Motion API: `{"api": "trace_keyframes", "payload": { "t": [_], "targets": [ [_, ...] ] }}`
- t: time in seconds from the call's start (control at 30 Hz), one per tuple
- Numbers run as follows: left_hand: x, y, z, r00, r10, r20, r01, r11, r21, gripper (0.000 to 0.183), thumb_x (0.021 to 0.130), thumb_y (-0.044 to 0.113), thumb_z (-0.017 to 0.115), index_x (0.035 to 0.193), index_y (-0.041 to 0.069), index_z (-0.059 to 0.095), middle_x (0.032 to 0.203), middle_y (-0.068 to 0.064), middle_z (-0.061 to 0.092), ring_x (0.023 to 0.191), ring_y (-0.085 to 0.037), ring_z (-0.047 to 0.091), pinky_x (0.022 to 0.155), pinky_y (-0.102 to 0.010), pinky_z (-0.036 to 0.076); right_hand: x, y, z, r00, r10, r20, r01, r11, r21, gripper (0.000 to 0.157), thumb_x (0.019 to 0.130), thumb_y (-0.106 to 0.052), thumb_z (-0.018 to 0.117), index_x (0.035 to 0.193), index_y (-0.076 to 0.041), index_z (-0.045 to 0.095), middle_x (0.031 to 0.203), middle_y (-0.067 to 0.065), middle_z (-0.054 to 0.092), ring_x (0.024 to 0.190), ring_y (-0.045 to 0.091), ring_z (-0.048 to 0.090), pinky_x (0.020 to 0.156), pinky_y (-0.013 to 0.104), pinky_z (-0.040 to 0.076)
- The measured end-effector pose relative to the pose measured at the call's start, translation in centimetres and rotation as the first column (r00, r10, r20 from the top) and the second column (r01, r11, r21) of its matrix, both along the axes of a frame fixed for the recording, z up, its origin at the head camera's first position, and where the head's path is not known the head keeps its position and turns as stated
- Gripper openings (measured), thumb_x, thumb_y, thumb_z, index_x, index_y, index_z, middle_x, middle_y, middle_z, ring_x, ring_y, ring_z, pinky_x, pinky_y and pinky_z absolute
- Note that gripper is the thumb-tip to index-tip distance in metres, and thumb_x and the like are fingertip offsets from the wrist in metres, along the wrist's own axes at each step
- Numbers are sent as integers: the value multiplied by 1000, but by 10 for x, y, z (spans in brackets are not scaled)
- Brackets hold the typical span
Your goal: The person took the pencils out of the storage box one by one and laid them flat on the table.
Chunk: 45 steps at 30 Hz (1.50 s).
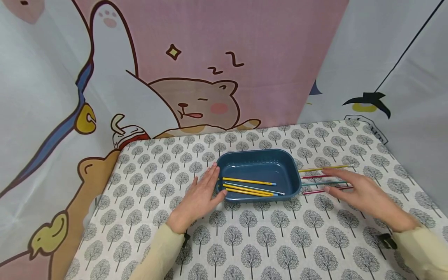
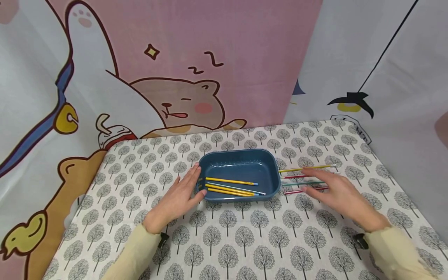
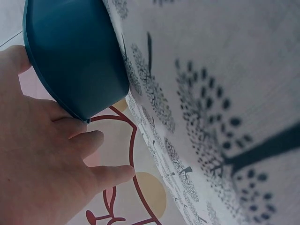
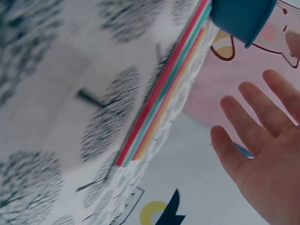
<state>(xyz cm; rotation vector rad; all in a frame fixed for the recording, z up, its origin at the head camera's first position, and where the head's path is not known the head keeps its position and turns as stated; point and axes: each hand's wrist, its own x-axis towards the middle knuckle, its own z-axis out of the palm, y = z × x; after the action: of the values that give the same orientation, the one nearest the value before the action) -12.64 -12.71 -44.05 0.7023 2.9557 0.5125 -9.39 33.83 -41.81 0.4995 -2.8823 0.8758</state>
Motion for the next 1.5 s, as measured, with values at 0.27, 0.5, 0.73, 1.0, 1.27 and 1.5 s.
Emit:
{"api": "trace_keyframes", "payload": {
  "t": [0.27,0.5,0.73,1.0,1.27,1.5],
  "targets": [
    [1,-1,1,1000,-1,8,1,1000,-4,80,107,54,45,165,7,18,173,-5,8,158,-30,18,121,-64,23,-1,-28,19,1000,11,17,-10,998,-59,63,93,-30,79,152,-25,55,159,10,48,134,52,49,96,76,40],
    [1,0,1,1000,-4,18,4,1000,-7,81,107,55,45,166,7,17,173,-4,6,158,-30,18,121,-64,22,-5,-60,29,994,105,-40,-107,992,-71,68,94,-27,79,155,-20,50,161,11,44,135,47,50,95,72,47],
    [0,0,0,1000,-5,17,5,1000,-4,81,107,55,44,166,8,16,174,-5,7,158,-29,17,121,-65,22,-11,-90,34,990,142,-25,-144,987,-70,68,95,-34,78,155,-23,50,162,9,44,142,43,46,104,71,40],
    [0,-1,-1,1000,-10,14,10,1000,6,81,107,55,45,166,7,16,174,-6,7,158,-30,17,121,-65,22,-25,-117,31,981,196,-14,-196,977,-79,67,97,-40,74,156,-24,48,162,5,43,147,36,41,110,65,39],
    [-2,0,-2,1000,-11,8,11,1000,5,81,107,54,45,166,6,15,174,-8,9,158,-29,16,121,-65,22,-37,-144,24,971,239,-21,-239,969,-58,67,97,-44,72,155,-16,50,159,7,47,143,34,46,109,61,44],
    [-1,0,0,1000,-6,19,6,1000,0,81,107,54,45,166,7,16,174,-7,8,158,-30,18,121,-66,22,-47,-165,18,969,246,-4,-246,969,-25,69,97,-49,71,153,-14,52,155,8,52,142,32,49,110,58,44]
  ]
}}
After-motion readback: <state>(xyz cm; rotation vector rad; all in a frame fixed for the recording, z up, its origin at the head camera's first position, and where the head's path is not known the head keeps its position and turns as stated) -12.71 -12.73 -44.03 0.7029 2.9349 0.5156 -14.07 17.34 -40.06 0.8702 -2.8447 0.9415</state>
